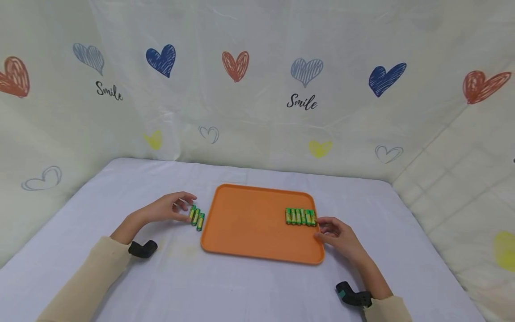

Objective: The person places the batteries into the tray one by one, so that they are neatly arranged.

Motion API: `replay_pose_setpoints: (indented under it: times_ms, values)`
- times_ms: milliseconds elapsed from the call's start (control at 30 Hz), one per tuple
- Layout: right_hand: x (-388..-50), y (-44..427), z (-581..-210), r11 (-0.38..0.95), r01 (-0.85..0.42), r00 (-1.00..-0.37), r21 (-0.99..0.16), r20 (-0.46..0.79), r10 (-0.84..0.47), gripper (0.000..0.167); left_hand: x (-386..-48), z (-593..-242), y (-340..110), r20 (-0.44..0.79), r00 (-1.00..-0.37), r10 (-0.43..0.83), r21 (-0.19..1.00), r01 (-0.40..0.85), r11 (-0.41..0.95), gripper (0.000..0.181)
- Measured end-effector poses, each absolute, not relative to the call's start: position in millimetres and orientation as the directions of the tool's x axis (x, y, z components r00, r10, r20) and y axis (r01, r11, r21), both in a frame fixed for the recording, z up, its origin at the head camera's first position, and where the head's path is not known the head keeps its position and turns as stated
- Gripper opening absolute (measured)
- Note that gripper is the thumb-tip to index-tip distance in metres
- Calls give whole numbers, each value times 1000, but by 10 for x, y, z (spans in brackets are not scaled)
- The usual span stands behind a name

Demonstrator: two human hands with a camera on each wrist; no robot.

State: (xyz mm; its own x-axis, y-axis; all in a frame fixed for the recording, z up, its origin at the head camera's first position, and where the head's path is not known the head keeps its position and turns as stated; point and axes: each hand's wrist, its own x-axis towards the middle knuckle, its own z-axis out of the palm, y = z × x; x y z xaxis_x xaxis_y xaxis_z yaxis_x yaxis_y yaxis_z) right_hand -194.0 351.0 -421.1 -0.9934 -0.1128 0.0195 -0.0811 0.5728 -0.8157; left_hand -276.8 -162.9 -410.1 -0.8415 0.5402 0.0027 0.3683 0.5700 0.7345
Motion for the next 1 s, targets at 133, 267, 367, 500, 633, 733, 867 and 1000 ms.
replay_pose_setpoints:
  times_ms: [133,267,367,500,633,733,867,1000]
  values:
    - [-1939,3505,-4217,575,-83,-994,-814,23,-111,52,-2755,-4094,-1641,-1,-832,555,721,383,577,59]
    - [-1936,3502,-4219,569,-78,-994,-819,20,-108,52,-2745,-4094,-1647,3,-825,565,697,407,590,55]
    - [-1940,3502,-4220,565,-80,-994,-821,20,-111,52,-2744,-4096,-1645,7,-822,570,685,419,596,54]
    - [-1954,3514,-4235,569,-83,-993,-818,23,-112,51,-2732,-4088,-1630,8,-822,570,676,424,602,53]
    - [-1960,3539,-4252,570,-81,-994,-818,23,-107,51,-2734,-4076,-1603,18,-821,571,663,437,607,51]
    - [-1961,3545,-4249,571,-81,-994,-817,23,-109,51,-2730,-4065,-1589,30,-821,571,662,444,604,52]
    - [-1959,3535,-4239,566,-76,-994,-821,16,-109,51,-2723,-4058,-1580,49,-825,562,675,442,590,52]
    - [-1968,3535,-4252,566,-79,-994,-821,18,-112,52,-2733,-4057,-1566,78,-825,559,685,452,572,53]
